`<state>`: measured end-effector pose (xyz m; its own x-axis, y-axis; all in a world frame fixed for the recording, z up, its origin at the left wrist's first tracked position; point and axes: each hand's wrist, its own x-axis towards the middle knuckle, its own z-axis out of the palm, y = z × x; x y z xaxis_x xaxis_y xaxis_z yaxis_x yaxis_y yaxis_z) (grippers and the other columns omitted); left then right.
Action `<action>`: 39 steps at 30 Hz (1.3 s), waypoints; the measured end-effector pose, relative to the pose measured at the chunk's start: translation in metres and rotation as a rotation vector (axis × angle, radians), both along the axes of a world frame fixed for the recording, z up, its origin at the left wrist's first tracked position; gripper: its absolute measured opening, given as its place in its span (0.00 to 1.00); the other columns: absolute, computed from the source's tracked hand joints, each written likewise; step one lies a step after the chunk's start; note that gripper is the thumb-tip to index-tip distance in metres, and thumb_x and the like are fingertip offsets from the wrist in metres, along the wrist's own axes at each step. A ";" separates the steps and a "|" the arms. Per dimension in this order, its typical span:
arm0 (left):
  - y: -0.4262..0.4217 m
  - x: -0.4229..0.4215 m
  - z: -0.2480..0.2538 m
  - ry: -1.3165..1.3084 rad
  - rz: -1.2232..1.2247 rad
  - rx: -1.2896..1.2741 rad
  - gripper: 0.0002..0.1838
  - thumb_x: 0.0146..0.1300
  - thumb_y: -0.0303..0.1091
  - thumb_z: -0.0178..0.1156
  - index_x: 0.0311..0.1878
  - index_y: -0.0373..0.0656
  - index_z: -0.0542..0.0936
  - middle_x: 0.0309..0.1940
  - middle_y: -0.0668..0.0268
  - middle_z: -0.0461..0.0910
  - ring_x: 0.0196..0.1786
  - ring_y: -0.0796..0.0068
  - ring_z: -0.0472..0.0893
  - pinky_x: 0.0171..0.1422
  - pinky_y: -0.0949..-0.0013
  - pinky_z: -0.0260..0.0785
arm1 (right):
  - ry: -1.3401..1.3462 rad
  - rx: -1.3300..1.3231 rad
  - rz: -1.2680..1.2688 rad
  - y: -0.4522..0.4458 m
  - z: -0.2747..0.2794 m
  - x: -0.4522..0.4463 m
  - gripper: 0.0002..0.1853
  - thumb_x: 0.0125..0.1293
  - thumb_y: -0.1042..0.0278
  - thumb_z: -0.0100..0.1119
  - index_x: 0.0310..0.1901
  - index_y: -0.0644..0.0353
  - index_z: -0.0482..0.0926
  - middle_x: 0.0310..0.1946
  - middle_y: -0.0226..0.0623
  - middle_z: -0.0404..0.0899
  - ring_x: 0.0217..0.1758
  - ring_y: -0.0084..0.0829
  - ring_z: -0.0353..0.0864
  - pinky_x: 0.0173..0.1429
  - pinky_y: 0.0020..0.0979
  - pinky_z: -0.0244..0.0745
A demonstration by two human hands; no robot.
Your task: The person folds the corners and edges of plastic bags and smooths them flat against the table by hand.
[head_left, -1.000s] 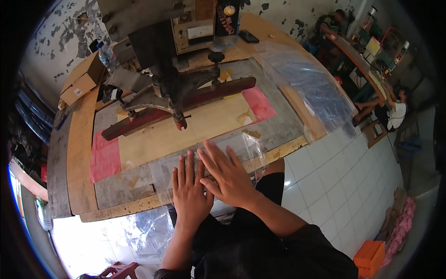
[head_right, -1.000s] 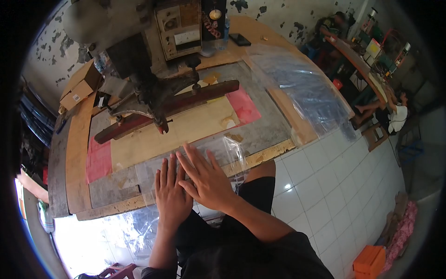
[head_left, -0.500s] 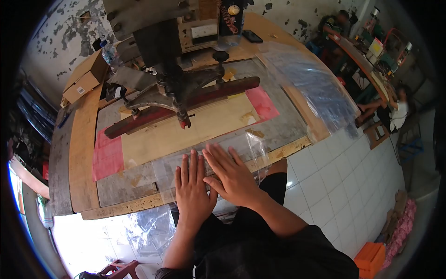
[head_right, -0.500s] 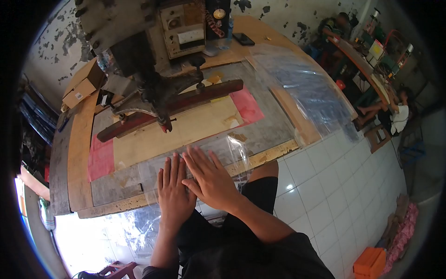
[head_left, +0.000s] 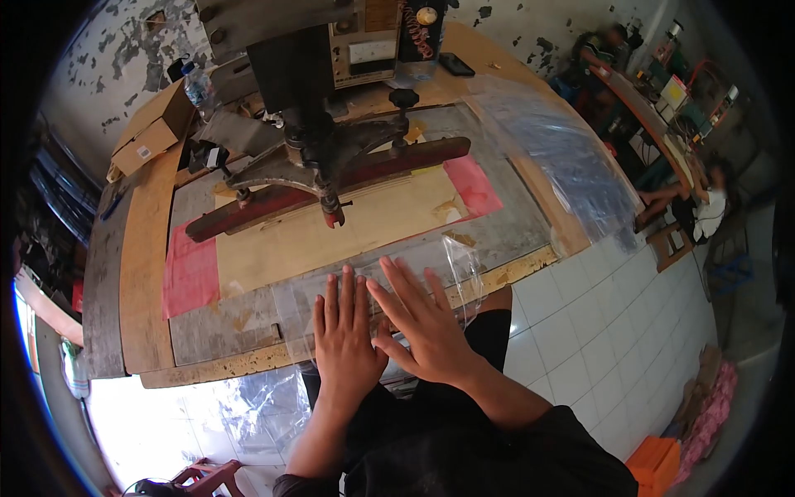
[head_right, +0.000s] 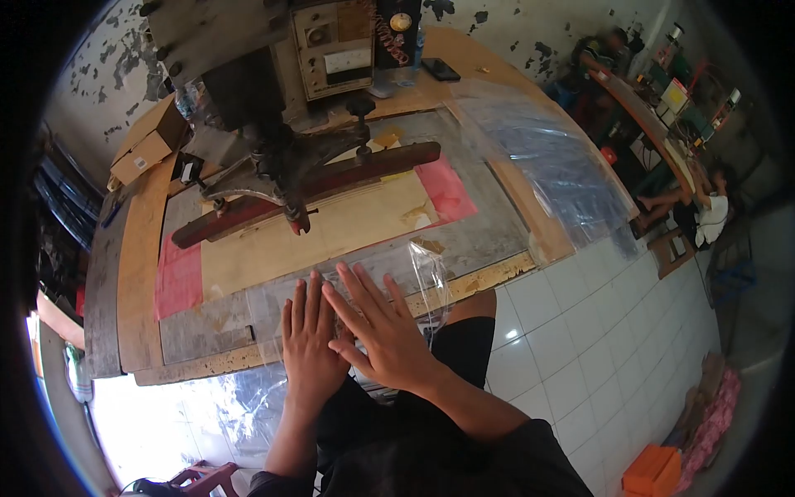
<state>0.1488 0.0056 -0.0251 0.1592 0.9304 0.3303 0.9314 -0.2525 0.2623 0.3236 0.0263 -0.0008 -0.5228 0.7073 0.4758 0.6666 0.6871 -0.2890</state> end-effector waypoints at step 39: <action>-0.002 -0.008 -0.007 -0.095 -0.003 0.036 0.41 0.74 0.48 0.59 0.84 0.35 0.65 0.87 0.47 0.59 0.89 0.46 0.58 0.90 0.42 0.51 | -0.105 -0.163 -0.036 0.020 -0.019 -0.009 0.39 0.84 0.40 0.48 0.80 0.67 0.68 0.86 0.53 0.61 0.90 0.54 0.57 0.89 0.62 0.46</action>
<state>0.1413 0.0031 -0.0316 0.1284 0.9170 0.3777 0.9019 -0.2663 0.3400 0.3149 0.0468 -0.0196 -0.5365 0.7899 0.2972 0.7225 0.6118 -0.3218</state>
